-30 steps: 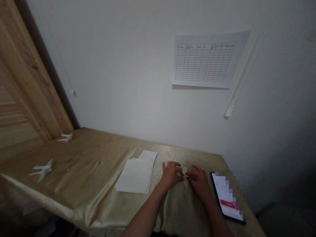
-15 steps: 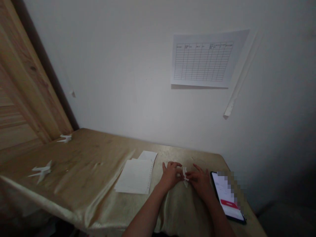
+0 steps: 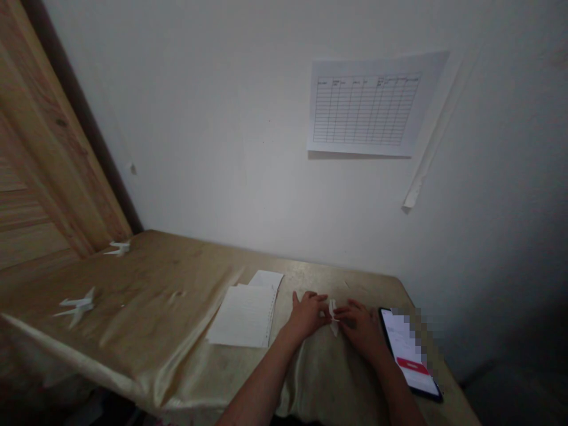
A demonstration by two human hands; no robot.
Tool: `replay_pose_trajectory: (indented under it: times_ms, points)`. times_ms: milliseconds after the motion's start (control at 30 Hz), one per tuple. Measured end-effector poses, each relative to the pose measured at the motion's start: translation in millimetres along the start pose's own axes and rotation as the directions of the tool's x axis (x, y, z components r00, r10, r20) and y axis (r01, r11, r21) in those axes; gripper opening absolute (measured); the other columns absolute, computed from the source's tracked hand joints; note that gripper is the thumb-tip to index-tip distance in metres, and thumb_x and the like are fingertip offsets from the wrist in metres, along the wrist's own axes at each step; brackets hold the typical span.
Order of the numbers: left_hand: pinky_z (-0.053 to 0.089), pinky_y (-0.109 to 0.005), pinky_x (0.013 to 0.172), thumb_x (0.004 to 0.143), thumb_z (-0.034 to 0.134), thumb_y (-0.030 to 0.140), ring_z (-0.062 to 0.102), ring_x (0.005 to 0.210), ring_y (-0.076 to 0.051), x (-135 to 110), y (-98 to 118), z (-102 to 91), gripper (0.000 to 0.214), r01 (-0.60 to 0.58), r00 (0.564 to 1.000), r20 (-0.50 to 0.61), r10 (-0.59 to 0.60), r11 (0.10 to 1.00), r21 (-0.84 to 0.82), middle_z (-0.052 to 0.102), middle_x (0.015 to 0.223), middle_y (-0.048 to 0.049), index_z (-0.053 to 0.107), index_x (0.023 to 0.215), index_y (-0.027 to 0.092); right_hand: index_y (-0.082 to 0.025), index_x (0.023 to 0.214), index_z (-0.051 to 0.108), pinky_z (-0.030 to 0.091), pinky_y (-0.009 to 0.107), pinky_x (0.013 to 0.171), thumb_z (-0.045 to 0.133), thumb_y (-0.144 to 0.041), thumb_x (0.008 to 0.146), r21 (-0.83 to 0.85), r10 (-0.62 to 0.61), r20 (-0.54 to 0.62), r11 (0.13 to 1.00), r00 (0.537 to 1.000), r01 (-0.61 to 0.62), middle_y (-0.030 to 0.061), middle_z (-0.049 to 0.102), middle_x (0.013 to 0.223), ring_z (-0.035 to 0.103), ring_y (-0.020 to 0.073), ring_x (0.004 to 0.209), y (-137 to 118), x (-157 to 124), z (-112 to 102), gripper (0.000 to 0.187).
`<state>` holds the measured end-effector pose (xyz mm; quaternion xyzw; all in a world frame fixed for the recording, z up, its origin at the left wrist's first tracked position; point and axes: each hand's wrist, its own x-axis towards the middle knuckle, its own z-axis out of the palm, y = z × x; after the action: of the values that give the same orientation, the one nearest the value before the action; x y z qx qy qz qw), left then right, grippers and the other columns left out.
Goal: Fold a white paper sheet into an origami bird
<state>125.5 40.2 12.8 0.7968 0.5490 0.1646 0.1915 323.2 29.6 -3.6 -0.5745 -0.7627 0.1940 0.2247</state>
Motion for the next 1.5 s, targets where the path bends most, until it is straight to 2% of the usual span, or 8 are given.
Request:
replay_pose_trajectory:
  times_ms: [133, 233, 467, 600, 767, 1067, 1267, 1500]
  points:
    - [0.005, -0.078, 0.11, 0.086, 0.067, 0.049, 0.037, 0.14, -0.031, -0.4, -4.2, -4.2, 0.018, -0.002, 0.998, 0.058, 0.005, 0.999, -0.04, 0.052, 0.149, 0.0037, 0.074, 0.096, 0.036, -0.031, 0.098, 0.074, 0.003, 0.063, 0.116, 0.041, -0.035, 0.091, 0.049, 0.019, -0.009, 0.999, 1.0, -0.019, 0.0016, 0.068, 0.124, 0.042, 0.0269, 0.137, -2.1, -1.4, 0.6, 0.034]
    - [0.002, -0.077, 0.111, 0.093, 0.056, 0.05, 0.039, 0.139, -0.029, -1.2, -5.9, -2.9, 0.023, -0.009, 1.0, 0.028, 0.011, 0.997, -0.074, 0.054, 0.147, 0.004, 0.073, 0.098, 0.036, -0.03, 0.099, 0.074, 0.001, 0.062, 0.116, 0.044, -0.038, 0.09, 0.065, 0.019, -0.025, 0.998, 1.0, -0.017, 0.0031, 0.068, 0.124, 0.043, 0.0275, 0.135, -2.3, 0.4, 3.1, 0.032]
    - [0.0, -0.076, 0.111, 0.08, 0.075, 0.043, 0.041, 0.135, -0.03, -1.6, 0.6, 4.2, 0.012, 0.01, 0.998, -0.062, -0.014, 0.998, -0.058, 0.058, 0.141, 0.0036, 0.074, 0.088, 0.033, -0.03, 0.097, 0.075, 0.009, 0.059, 0.115, 0.053, -0.034, 0.085, 0.05, 0.003, -0.085, 0.999, 0.996, 0.002, 0.0032, 0.07, 0.119, 0.049, 0.028, 0.129, -0.2, 1.2, 8.0, 0.025]
    - [0.001, -0.075, 0.112, 0.08, 0.076, 0.041, 0.044, 0.132, -0.028, -2.9, 3.0, 4.5, 0.014, -0.005, 0.996, -0.086, 0.0, 0.999, -0.047, 0.061, 0.137, 0.0024, 0.073, 0.092, 0.034, -0.031, 0.098, 0.074, 0.014, 0.056, 0.114, 0.055, -0.033, 0.085, 0.042, -0.015, -0.111, 0.999, 0.994, 0.02, 0.0027, 0.071, 0.117, 0.051, 0.0268, 0.126, 0.6, 0.6, 9.5, 0.024]
    - [0.003, -0.076, 0.111, 0.08, 0.075, 0.039, 0.044, 0.131, -0.028, -4.1, 3.6, 4.7, 0.013, -0.018, 0.995, -0.1, 0.015, 0.999, -0.03, 0.06, 0.136, 0.003, 0.073, 0.092, 0.035, -0.034, 0.093, 0.075, 0.012, 0.059, 0.113, 0.057, -0.033, 0.085, -0.011, -0.027, -0.11, 1.0, 0.994, 0.026, -0.0009, 0.072, 0.114, 0.05, 0.0275, 0.126, 2.1, 1.8, 9.4, 0.02]
    - [0.009, -0.078, 0.109, 0.081, 0.073, 0.041, 0.039, 0.136, -0.033, -3.1, 6.6, 2.5, 0.011, -0.008, 0.998, -0.058, 0.011, 0.999, 0.039, 0.05, 0.148, 0.0026, 0.073, 0.09, 0.034, -0.033, 0.089, 0.078, 0.031, 0.044, 0.104, 0.063, -0.04, 0.084, -0.121, -0.02, -0.117, 0.993, 0.993, 0.006, 0.005, 0.068, 0.111, 0.055, 0.0262, 0.113, -1.6, 0.5, -0.1, 0.018]
    - [0.007, -0.076, 0.111, 0.08, 0.074, 0.045, 0.036, 0.138, -0.031, 1.6, 1.1, 1.3, 0.014, -0.004, 1.0, -0.003, 0.004, 1.0, 0.02, 0.048, 0.15, 0.0048, 0.072, 0.09, 0.035, -0.034, 0.085, 0.078, 0.024, 0.051, 0.11, 0.06, -0.042, 0.084, -0.097, 0.02, -0.131, 0.995, 0.991, -0.033, 0.0035, 0.068, 0.112, 0.059, 0.0262, 0.109, -0.4, 0.6, 3.1, 0.02]
    - [0.006, -0.075, 0.111, 0.078, 0.078, 0.044, 0.038, 0.136, -0.03, 2.9, -3.6, 5.5, 0.015, -0.002, 0.999, -0.042, 0.002, 1.0, 0.0, 0.052, 0.147, 0.006, 0.073, 0.089, 0.035, -0.033, 0.086, 0.078, 0.014, 0.054, 0.115, 0.061, -0.043, 0.084, -0.036, 0.037, -0.138, 0.998, 0.99, -0.043, 0.0043, 0.068, 0.116, 0.06, 0.0276, 0.112, 1.5, -0.6, 4.7, 0.02]
